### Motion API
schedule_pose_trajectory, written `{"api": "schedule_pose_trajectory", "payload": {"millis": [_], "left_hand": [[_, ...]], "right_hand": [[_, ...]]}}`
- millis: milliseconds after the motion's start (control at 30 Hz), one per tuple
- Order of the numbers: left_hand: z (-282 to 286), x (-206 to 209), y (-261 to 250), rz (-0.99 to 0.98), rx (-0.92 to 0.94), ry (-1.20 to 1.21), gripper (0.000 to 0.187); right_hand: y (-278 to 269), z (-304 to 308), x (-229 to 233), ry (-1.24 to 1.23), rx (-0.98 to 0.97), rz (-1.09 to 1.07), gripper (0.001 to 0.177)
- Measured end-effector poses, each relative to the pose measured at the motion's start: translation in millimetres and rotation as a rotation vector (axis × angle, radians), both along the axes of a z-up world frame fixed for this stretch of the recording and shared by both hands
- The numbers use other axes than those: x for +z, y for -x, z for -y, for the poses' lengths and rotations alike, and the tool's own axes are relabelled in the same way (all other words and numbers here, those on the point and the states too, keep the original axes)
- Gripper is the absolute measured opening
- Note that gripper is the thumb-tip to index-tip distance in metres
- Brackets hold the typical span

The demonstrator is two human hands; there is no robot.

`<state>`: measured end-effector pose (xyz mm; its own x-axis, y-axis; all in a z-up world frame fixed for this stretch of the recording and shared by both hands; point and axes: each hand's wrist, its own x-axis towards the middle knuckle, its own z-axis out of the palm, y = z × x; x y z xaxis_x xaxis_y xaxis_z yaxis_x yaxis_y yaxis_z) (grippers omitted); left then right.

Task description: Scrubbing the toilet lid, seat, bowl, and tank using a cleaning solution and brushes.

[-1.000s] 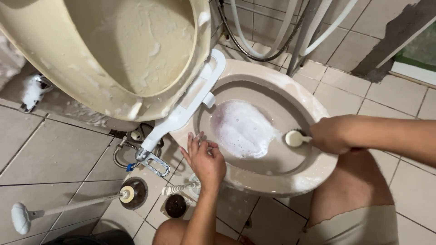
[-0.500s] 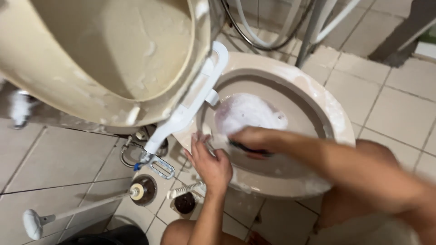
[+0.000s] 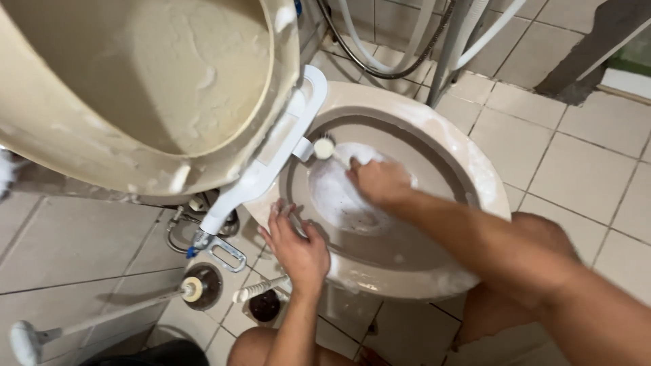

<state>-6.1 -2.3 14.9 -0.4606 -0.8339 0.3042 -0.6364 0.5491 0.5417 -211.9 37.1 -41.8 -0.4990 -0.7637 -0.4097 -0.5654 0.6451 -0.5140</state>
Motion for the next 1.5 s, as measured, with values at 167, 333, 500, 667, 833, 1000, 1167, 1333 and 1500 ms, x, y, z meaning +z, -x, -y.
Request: {"api": "schedule_pose_trajectory", "payload": {"millis": [167, 333, 500, 667, 833, 1000, 1167, 1333, 1500], "left_hand": [[-2.1, 2.1, -2.1, -0.005, 0.019, -0.055, 0.041], [-1.1, 6.3, -2.2, 0.040, 0.002, -0.103, 0.039], [-4.3, 0.4, -4.4, -0.045, -0.005, -0.038, 0.035], [-3.9, -6.0, -8.7, -0.118, -0.005, 0.005, 0.035], [-3.3, -1.8, -8.8, -0.174, -0.021, 0.000, 0.031], [-0.3, -9.6, -10.5, -0.110, -0.033, 0.011, 0.029], [-2.1, -5.6, -9.5, -0.075, -0.049, 0.022, 0.030], [1.2, -2.0, -9.2, -0.025, -0.060, -0.078, 0.028], [-1.8, -10.8, -12.8, 0.060, -0.103, -0.003, 0.028]], "right_hand": [[37.6, -42.1, 77.6, -0.368, 0.347, -0.399, 0.046], [48.6, -124.3, 80.6, -0.751, 0.590, -0.416, 0.027], [57.6, -119.4, 146.7, -0.861, 0.452, 0.134, 0.038], [53.3, -105.2, 186.4, -0.979, 0.353, 0.401, 0.043], [95.6, -94.4, 160.1, -0.910, 0.254, -0.032, 0.052], [38.7, -125.1, 196.6, -0.886, 0.297, 0.069, 0.045], [31.6, -183.6, 219.0, -0.756, 0.127, 0.268, 0.051], [33.8, -252.3, 174.5, -0.376, -0.268, 0.521, 0.066], [32.8, -299.7, 146.9, -0.188, -0.518, 0.365, 0.064]]}}
